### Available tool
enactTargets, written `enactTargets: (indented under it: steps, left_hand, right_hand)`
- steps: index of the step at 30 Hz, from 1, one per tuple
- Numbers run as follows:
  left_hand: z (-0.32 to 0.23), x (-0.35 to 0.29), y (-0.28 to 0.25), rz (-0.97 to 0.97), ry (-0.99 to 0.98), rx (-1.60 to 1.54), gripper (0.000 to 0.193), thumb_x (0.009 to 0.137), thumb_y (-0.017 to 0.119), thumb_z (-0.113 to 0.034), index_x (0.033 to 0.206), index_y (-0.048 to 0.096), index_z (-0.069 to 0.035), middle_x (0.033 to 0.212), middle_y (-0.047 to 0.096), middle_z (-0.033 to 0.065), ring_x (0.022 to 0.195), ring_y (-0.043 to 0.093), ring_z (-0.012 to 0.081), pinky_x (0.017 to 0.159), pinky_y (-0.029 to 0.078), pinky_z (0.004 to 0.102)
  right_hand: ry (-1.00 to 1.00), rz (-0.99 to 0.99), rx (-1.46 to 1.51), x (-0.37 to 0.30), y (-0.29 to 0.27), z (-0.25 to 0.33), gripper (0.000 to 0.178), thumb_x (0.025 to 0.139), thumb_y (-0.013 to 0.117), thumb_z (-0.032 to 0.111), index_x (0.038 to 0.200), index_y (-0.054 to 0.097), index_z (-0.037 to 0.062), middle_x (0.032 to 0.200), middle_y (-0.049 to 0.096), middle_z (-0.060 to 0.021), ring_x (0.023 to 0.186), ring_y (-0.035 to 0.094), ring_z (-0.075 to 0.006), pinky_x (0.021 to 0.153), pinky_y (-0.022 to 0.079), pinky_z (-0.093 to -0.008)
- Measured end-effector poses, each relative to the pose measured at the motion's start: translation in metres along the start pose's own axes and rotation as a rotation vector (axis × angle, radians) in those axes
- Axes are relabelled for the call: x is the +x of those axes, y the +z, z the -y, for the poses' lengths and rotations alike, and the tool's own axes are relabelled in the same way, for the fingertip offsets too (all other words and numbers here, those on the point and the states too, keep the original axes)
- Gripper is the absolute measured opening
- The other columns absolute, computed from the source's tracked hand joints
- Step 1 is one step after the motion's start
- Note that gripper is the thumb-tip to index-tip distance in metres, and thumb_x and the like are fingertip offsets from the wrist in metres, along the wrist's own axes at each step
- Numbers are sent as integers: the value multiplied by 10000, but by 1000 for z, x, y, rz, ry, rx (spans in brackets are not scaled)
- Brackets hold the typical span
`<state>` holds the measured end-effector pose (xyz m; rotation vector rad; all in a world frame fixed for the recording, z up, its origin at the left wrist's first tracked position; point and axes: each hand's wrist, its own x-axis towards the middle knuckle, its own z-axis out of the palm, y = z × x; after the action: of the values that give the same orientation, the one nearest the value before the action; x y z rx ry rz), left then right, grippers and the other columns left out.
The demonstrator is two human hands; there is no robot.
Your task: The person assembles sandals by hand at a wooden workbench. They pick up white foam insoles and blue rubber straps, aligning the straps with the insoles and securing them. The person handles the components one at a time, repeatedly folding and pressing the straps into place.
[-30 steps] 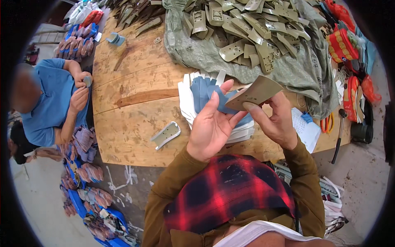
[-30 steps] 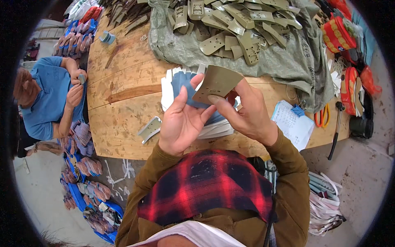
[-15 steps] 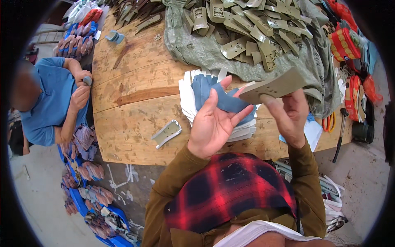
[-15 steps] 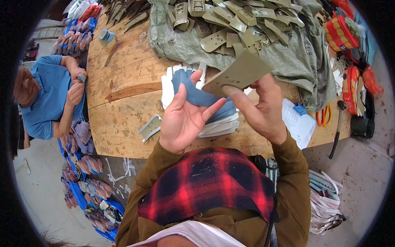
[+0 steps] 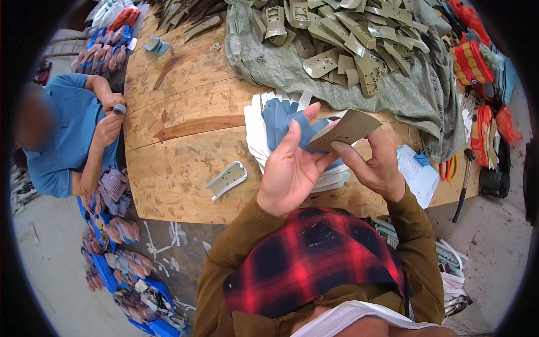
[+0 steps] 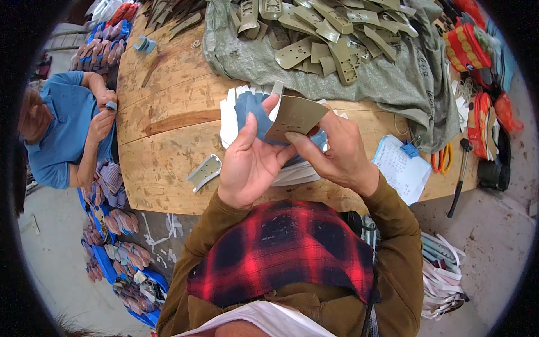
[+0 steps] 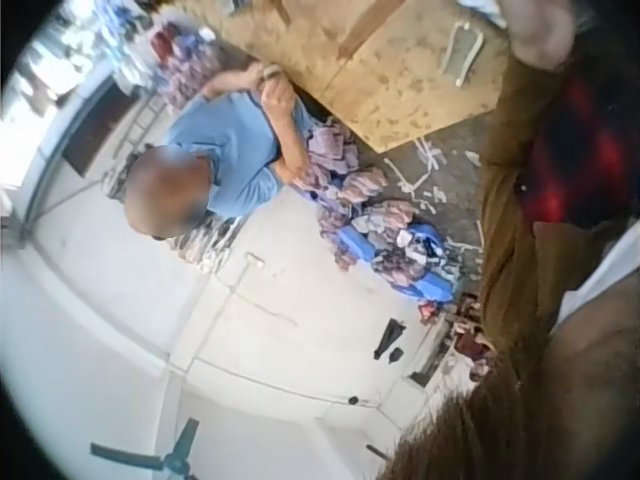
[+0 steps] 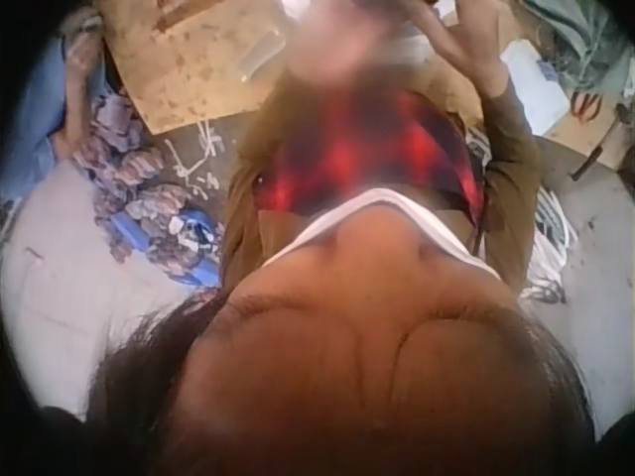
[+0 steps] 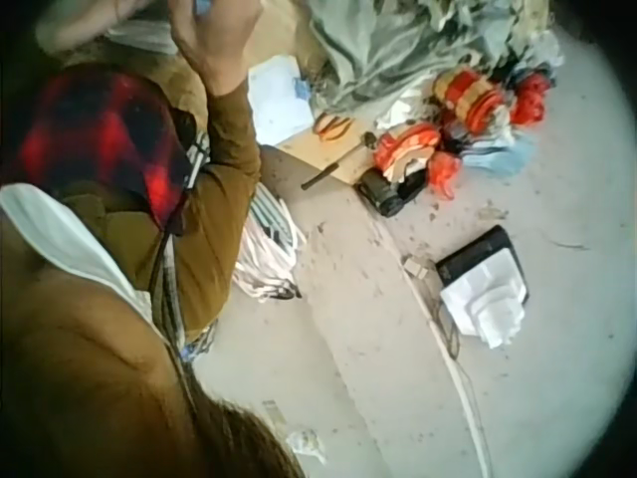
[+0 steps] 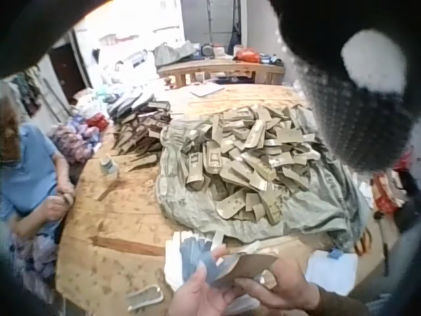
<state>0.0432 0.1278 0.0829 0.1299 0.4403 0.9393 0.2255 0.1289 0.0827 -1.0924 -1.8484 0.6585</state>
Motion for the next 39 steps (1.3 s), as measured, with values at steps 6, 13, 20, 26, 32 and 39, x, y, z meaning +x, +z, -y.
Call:
enactTargets:
  steps: [6,13,20,26,32,39]
  left_hand:
    - [-1,0,0,2,-12,19,514,1077,321,-400,1497,306,-106,1420,482,168,1296,496,273,1104,401,460]
    - [-1,1,2,-12,-16,32,512,1076,326,-401,1496,319,-109,1405,502,127,1275,515,253,1097,407,452]
    - [0,1,2,11,-17,54,517,1080,323,-392,1502,308,-93,1407,509,138,1278,513,251,1082,411,444]
    - [-19,-1,8,-31,180,611,436,1066,428,-312,1349,492,13,1213,646,174,1097,638,221,978,490,365]
    - [-29,-13,12,-154,411,1158,256,1035,495,-133,1104,610,85,1028,702,180,972,688,210,864,560,333]
    - [-23,-21,22,-131,671,1476,175,992,554,-74,1088,674,10,896,731,92,691,642,111,629,506,265]
  right_hand:
    - [31,-17,32,0,1,1,338,816,741,54,1110,602,-38,855,677,-127,697,646,-225,612,505,-324]
    - [8,-21,18,-1,1,-2,344,813,738,51,1119,603,-33,862,677,-127,697,650,-230,612,506,-327]
    - [15,-7,-13,-1,-1,2,337,812,730,46,1114,600,-24,898,677,-136,718,662,-263,621,515,-343]
    - [-332,-80,-95,-7,3,-9,391,758,736,31,1116,582,-6,979,686,-149,777,678,-302,657,544,-363]
    - [-443,53,-283,-8,-7,9,397,733,720,16,1096,565,-29,1011,676,-199,767,671,-307,641,540,-381]
    - [-384,30,-369,-13,-5,9,326,732,676,46,1044,598,-5,1005,646,-161,810,665,-267,663,549,-356]
